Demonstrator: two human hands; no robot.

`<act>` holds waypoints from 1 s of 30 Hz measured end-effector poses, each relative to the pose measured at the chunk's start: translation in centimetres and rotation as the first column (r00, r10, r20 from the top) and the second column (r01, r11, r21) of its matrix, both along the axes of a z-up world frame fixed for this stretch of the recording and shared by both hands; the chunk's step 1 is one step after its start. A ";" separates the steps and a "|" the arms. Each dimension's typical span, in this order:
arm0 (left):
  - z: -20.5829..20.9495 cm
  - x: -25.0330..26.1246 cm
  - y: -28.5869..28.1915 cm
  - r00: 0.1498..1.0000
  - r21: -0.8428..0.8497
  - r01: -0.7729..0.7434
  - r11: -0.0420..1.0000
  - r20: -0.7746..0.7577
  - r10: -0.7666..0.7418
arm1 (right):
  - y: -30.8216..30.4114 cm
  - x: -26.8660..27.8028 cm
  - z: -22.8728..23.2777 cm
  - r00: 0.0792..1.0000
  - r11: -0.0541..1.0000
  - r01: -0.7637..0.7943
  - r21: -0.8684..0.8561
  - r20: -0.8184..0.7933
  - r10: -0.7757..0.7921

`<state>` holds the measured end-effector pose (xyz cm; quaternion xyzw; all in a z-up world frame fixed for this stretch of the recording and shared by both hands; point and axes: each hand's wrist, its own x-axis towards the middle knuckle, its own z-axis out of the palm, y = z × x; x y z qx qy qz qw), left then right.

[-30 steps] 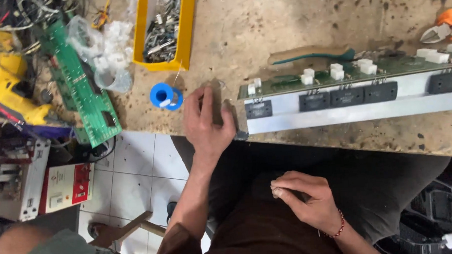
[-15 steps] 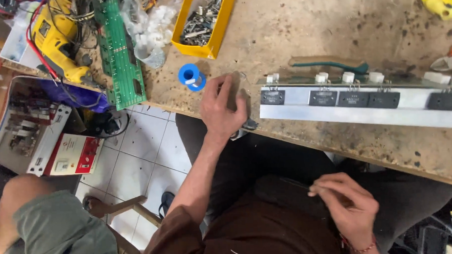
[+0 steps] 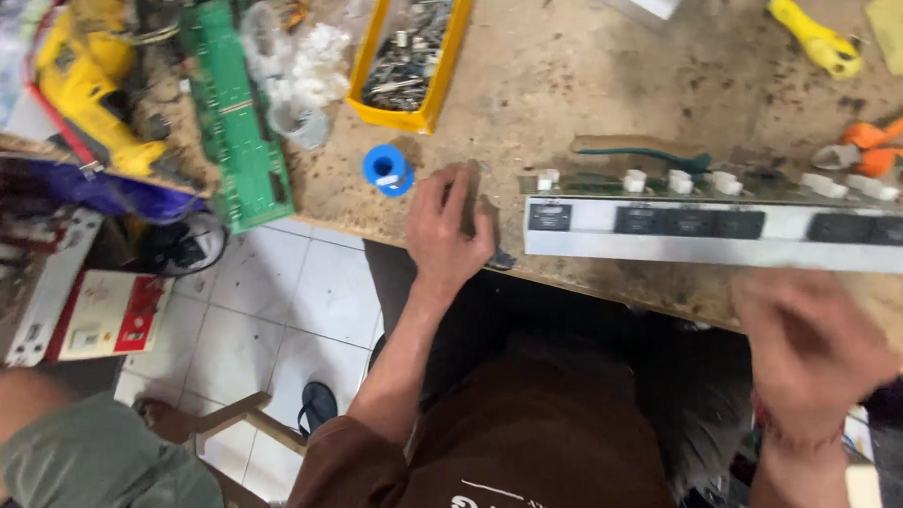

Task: Soldering electronic components onto a circuit board and using pliers to trim leads.

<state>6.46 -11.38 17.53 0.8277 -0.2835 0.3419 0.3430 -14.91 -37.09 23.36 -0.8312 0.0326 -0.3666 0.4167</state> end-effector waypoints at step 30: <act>-0.6 1.2 -0.2 0.997 0.070 -0.037 0.997 -0.069 0.042 | -4.5 16.2 5.9 0.617 0.777 -0.595 0.203 -0.503 0.605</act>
